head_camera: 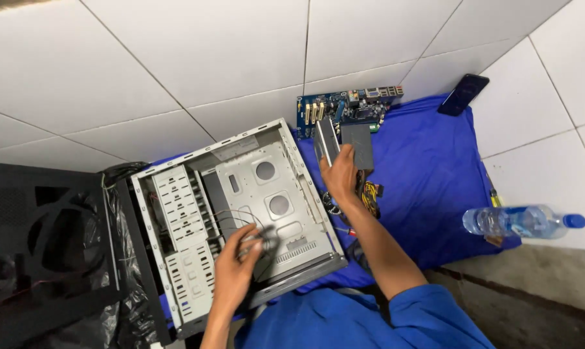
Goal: The person disassembles a desktop computer by first removing the side panel with a screwdriver. They then disconnect cables and remove the power supply, motherboard, and CPU fan, placing each component on the blue mat beside the case.
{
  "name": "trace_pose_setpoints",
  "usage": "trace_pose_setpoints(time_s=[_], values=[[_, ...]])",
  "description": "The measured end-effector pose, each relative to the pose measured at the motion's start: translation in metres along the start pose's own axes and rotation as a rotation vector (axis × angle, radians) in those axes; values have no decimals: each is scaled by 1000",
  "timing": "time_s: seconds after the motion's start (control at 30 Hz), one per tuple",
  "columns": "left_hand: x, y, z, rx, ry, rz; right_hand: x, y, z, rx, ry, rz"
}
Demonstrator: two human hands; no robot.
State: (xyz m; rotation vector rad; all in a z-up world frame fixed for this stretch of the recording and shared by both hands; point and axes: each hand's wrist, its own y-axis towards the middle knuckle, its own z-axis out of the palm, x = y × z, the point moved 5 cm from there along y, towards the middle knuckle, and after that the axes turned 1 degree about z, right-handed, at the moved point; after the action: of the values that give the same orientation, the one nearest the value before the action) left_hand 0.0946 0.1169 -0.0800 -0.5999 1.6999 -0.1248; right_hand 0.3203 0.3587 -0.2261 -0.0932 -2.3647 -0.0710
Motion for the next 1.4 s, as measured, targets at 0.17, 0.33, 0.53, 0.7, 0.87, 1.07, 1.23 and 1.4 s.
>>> trace_pose_setpoints(time_s=[0.17,0.33,0.53,0.7,0.87,1.07,1.23,1.4], values=[[-34,54,78,130,-63,158,-19,-2,25,-51,-57,-28],[-19,82,119,195,-94,214,-40,5,52,32,-94,14],[27,49,4,-137,-70,329,67,-49,-40,-111,-253,-250],[82,-46,-159,-881,468,306,137,-156,-14,-54,-36,-924],[245,-75,-171,-714,497,-90,96,-285,139,1104,173,-36],[253,-82,-171,-560,179,-329,90,-313,175,1001,54,367],[281,-70,-194,-516,-41,-326,132,-300,151,851,-108,263],[227,-76,-216,-470,85,-275,207,-294,94,802,-87,274]])
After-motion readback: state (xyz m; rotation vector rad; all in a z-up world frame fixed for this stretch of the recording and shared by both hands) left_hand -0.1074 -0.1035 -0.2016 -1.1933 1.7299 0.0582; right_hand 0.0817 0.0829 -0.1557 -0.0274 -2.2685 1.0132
